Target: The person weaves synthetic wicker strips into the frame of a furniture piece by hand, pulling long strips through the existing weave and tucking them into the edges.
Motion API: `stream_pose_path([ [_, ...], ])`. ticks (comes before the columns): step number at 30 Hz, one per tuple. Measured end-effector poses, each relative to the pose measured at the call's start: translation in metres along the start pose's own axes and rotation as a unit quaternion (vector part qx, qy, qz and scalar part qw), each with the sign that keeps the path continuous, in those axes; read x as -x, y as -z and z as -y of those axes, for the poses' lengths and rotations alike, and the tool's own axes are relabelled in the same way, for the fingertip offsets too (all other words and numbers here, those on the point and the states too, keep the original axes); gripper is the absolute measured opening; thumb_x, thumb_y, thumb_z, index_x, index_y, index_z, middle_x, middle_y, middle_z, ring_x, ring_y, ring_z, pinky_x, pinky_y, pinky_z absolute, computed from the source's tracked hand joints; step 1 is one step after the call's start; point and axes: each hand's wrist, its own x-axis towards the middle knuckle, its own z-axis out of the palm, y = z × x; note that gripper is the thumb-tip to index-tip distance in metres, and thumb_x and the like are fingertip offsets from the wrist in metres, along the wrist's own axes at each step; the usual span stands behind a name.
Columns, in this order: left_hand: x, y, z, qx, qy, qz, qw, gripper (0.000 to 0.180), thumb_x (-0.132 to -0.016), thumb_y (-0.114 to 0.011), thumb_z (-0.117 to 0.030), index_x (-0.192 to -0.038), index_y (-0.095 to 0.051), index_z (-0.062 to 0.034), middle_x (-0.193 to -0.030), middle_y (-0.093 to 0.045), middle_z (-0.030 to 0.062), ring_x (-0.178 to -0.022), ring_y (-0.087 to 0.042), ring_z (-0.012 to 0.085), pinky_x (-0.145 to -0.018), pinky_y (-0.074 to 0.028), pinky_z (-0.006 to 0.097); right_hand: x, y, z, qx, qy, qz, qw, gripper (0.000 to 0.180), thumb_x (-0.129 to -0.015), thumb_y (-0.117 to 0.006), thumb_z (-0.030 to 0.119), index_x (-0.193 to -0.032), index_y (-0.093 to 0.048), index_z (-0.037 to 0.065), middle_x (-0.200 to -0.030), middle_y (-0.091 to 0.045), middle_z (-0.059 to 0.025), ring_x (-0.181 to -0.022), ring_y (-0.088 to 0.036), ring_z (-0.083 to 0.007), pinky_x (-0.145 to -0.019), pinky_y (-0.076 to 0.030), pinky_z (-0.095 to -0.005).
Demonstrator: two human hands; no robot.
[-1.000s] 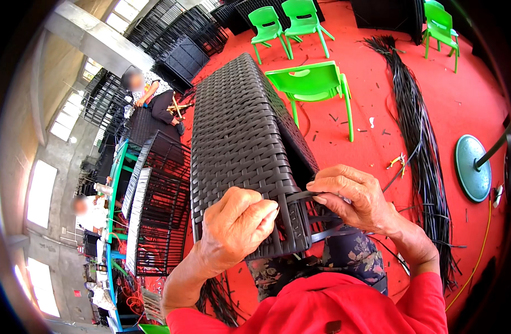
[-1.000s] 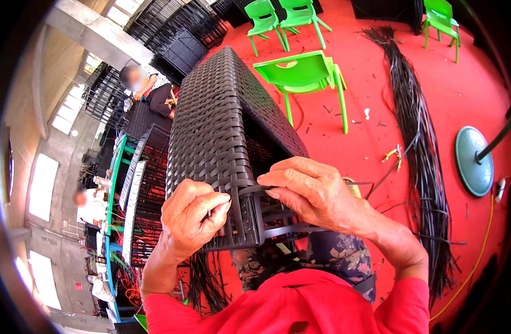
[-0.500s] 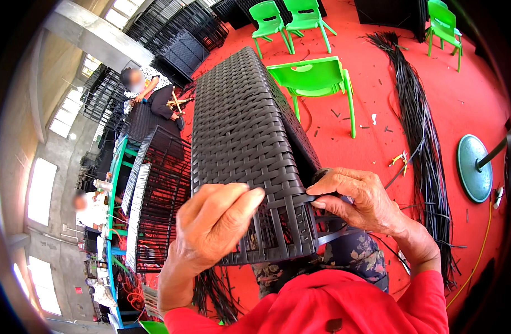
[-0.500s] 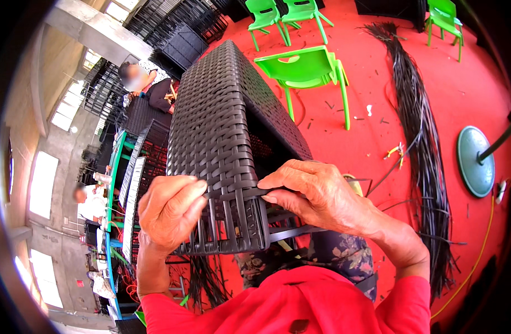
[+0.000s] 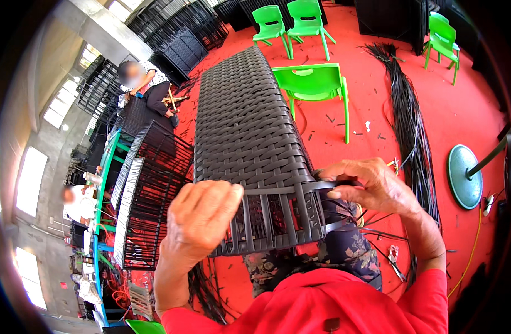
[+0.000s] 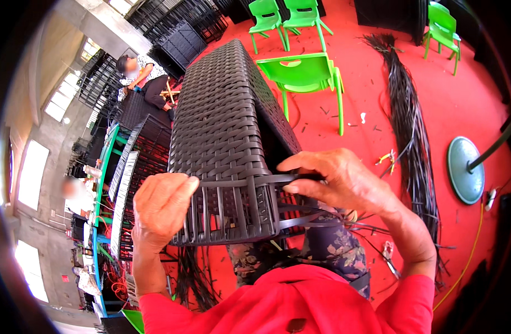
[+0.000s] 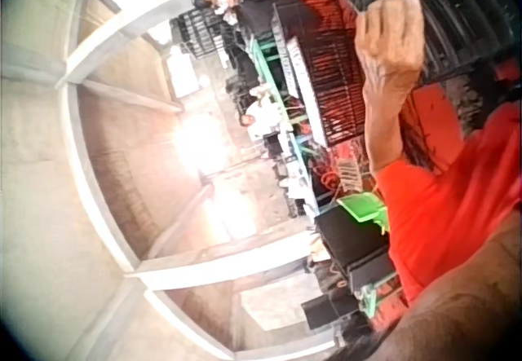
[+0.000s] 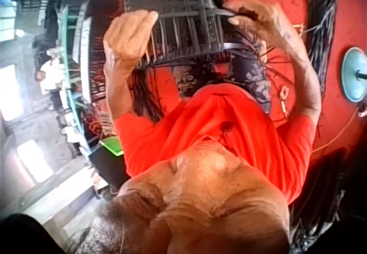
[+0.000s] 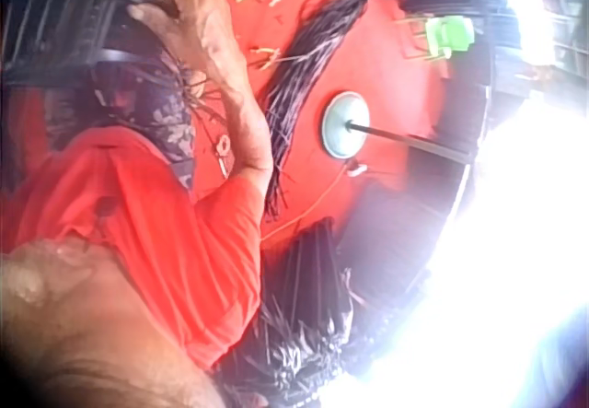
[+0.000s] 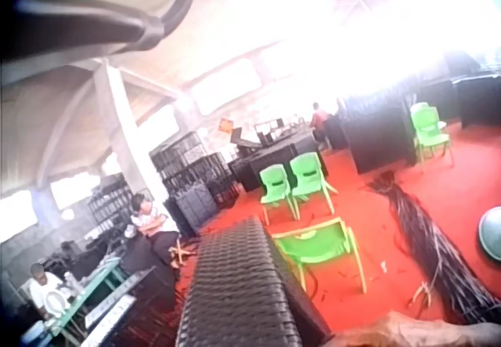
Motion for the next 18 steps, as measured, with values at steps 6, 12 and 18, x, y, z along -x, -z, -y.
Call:
stream_pose_path([
  [6,0.022,-0.009,0.004,-0.045,0.008,-0.071,0.996,0.029,-0.061,-0.068,0.003,-0.089,-0.064,0.0003,-0.084,-0.057,0.0074,-0.071,-0.058,0.0209,-0.055,-0.043,0.030,-0.030,0.016,0.024,0.107,0.118,-0.043,0.986,0.028,-0.083,-0.061,0.025,-0.101,-0.061,0.003,-0.087,-0.063,-0.0126,-0.086,-0.060,-0.0271,-0.069,-0.048,-0.0371],
  [12,0.009,-0.005,0.000,-0.060,0.013,-0.173,0.983,0.027,-0.062,-0.068,0.004,-0.088,-0.066,-0.0030,-0.083,-0.058,0.0068,-0.070,-0.059,0.0215,-0.056,-0.046,0.030,-0.068,-0.024,0.066,0.066,0.129,0.023,0.989,0.019,-0.083,-0.061,0.018,-0.093,-0.064,0.002,-0.082,-0.063,-0.0099,-0.078,-0.060,-0.0230,-0.069,-0.048,-0.0335],
  [18,0.009,-0.010,-0.008,0.127,0.042,-0.191,0.973,0.024,-0.065,-0.070,0.005,-0.087,-0.062,-0.0020,-0.078,-0.060,0.0093,-0.067,-0.058,0.0238,-0.057,-0.048,0.030,-0.069,-0.031,0.061,-0.237,-0.013,0.104,0.966,0.014,-0.082,-0.066,0.014,-0.088,-0.063,0.002,-0.075,-0.060,0.0002,-0.073,-0.053,-0.0045,-0.067,-0.045,-0.0233],
])
